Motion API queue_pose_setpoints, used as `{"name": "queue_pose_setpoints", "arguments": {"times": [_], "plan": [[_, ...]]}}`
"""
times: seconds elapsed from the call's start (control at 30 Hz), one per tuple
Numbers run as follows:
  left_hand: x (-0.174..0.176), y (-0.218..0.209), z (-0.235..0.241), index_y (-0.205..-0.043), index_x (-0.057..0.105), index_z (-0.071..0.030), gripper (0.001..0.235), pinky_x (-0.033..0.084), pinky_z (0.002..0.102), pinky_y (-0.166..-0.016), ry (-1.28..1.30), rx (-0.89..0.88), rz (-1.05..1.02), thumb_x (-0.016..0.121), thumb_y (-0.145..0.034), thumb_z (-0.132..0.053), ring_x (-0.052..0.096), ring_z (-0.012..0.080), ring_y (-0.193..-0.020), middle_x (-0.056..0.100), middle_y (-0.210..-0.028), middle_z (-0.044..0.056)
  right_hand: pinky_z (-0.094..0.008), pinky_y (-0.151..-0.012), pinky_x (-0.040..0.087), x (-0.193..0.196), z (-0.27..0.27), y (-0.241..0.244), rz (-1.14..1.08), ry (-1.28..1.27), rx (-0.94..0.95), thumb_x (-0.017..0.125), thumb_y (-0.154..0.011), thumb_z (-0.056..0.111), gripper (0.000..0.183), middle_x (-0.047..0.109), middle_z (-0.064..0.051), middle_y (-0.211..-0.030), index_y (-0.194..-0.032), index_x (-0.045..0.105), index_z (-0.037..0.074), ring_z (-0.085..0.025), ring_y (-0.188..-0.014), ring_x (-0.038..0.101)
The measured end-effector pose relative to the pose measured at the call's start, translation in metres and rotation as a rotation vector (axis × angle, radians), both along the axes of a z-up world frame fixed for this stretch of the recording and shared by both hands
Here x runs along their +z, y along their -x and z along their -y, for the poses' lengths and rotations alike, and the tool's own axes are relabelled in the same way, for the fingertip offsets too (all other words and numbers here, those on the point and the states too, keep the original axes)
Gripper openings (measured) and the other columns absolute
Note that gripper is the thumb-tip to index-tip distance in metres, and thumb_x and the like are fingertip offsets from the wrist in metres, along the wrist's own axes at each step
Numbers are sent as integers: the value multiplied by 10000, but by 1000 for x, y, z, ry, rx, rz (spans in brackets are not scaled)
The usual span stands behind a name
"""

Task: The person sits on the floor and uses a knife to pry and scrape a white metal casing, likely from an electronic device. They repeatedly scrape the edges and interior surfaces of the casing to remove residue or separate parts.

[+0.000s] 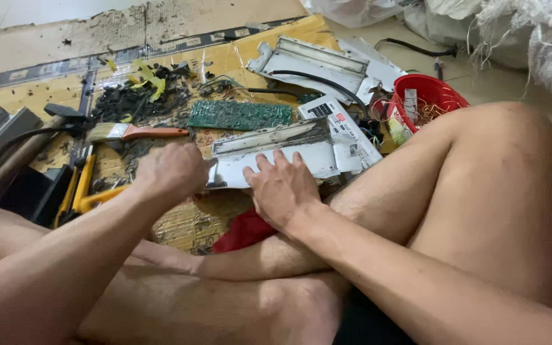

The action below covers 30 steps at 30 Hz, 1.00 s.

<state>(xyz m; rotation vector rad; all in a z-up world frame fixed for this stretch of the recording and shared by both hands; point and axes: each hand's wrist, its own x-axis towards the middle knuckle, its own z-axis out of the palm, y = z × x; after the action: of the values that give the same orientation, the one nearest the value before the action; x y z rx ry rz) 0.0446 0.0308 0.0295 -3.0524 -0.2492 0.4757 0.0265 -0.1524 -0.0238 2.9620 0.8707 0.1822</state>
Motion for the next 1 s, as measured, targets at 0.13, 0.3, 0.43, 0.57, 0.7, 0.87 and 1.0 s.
{"name": "queue_pose_setpoints", "arguments": {"times": [0.13,0.3,0.43,0.57,0.7,0.87,1.0], "plan": [[34,20,16,-1121,793,-104,411,567,495,-947,-6,-8,-64,506,-990,-367,712,330,-1142,785,-1125,123,-616,-969,476,5,0,1,-16,1,0,591,-935,338,352,654,-135,-1278,-1243,697,205,-383,-1193,602],[13,14,-11,-1105,798,-118,419,570,522,-924,62,-19,-47,544,-943,-409,719,370,-1108,777,-1101,168,-611,-975,479,8,3,4,23,30,4,586,-922,311,338,672,-118,-1264,-1225,709,228,-376,-1181,612],[19,24,-11,-1075,812,-162,477,571,535,-917,67,-18,-57,506,-933,-500,713,362,-1128,784,-1109,155,-611,-964,487,1,1,0,33,22,17,587,-929,296,331,678,-125,-1251,-1228,711,226,-377,-1181,616],[23,25,-16,-1125,788,-117,469,580,515,-911,170,-46,-52,501,-1004,-468,734,367,-1057,778,-1033,201,-618,-974,481,2,-2,3,37,20,29,600,-918,304,350,670,-127,-1274,-1243,703,224,-381,-1201,606],[3,1,-28,-1054,814,-181,458,567,524,-923,125,-63,-63,543,-936,-530,711,386,-1110,777,-1072,189,-630,-988,470,6,3,2,16,9,26,572,-924,280,353,663,-130,-1291,-1247,699,220,-388,-1212,598],[-14,-10,-36,-1056,807,-199,446,553,536,-941,170,-45,-34,537,-907,-521,687,401,-1146,763,-1105,202,-621,-991,477,-3,2,-3,38,11,17,587,-917,282,353,664,-122,-1295,-1249,700,233,-373,-1204,607],[-6,1,-21,-1069,821,-196,435,550,501,-940,171,78,-40,558,-935,-516,716,372,-1091,763,-1075,204,-635,-976,487,2,5,0,25,38,25,579,-919,287,354,667,-130,-1270,-1249,691,226,-377,-1188,613]]}}
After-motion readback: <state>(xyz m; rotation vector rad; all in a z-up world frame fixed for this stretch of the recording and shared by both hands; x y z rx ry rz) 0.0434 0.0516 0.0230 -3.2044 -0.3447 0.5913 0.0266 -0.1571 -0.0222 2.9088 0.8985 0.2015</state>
